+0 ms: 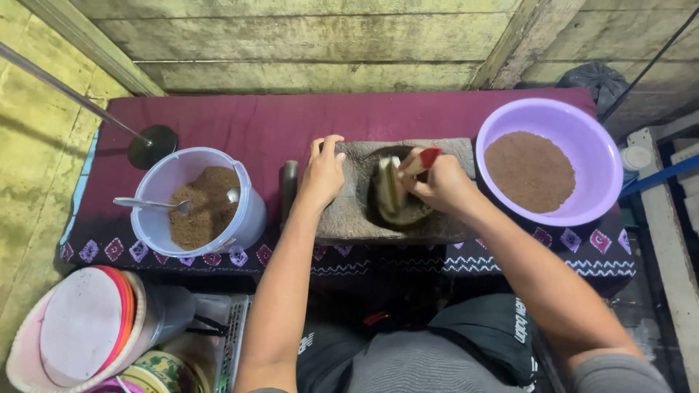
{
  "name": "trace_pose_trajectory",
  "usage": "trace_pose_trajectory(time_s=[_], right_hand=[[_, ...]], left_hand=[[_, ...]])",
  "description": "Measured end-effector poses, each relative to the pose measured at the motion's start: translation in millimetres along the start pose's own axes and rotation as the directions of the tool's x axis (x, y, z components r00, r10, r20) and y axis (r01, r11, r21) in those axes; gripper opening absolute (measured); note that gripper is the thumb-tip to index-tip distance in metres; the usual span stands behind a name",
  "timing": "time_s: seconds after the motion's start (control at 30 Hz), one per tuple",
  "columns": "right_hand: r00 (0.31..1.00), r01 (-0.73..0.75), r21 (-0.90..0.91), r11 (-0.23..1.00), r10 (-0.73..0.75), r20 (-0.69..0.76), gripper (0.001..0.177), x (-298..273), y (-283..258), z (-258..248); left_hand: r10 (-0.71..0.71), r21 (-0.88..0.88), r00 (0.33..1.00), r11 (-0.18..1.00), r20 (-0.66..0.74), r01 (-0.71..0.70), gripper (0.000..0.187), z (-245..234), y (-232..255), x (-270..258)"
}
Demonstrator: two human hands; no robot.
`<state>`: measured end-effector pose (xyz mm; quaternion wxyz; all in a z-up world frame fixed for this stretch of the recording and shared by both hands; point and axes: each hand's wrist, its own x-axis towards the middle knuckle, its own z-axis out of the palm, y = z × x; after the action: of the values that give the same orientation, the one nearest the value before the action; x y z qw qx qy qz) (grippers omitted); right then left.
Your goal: Transferring and mixing brown powder between containers and a stone mortar using spoons and a brush
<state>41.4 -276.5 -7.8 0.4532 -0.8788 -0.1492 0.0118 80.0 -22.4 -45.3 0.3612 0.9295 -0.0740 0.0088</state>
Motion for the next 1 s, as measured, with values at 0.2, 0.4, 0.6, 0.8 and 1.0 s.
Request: trace_pose_trajectory(time_s=[0.2, 0.4, 0.6, 0.8, 1.0], right_hand=[[0.990, 0.132, 0.100, 0.986, -0.137, 0.045, 0.020, -7.8, 0.2, 27.8], [0.974, 0.208, 0.027, 0.978, -0.210, 0.090, 0.018, 6.5, -22.4, 4.7], [0.927, 0.321, -0.165, 0.933, -0.274, 0.257, 0.013, 7.5, -49.8, -35.9], [0.900, 0.416, -0.405, 0.814, -0.303, 0.315, 0.004, 14.1, -40.1, -30.9], [0.857, 0.514, -0.593, 0.619, -0.386, 0.341, 0.026, 22.7, -26.4, -5.6]], left_hand=[[-0.011, 0.011, 1.000, 1.000, 0.011, 0.011, 0.029, 2.9, -3.0, 1.0], [-0.021, 0.027, 1.000, 0.999, 0.016, 0.021, 0.030, 2.2, -2.2, 0.6], [-0.038, 0.011, 0.999, 0.999, 0.018, 0.038, 0.030, 4.3, -4.7, 3.5], [-0.002, 0.007, 1.000, 1.000, -0.002, 0.002, 0.027, 0.2, -2.8, 3.4], [-0.021, 0.024, 1.000, 0.999, 0.005, 0.021, 0.022, -0.6, 0.7, 2.8]])
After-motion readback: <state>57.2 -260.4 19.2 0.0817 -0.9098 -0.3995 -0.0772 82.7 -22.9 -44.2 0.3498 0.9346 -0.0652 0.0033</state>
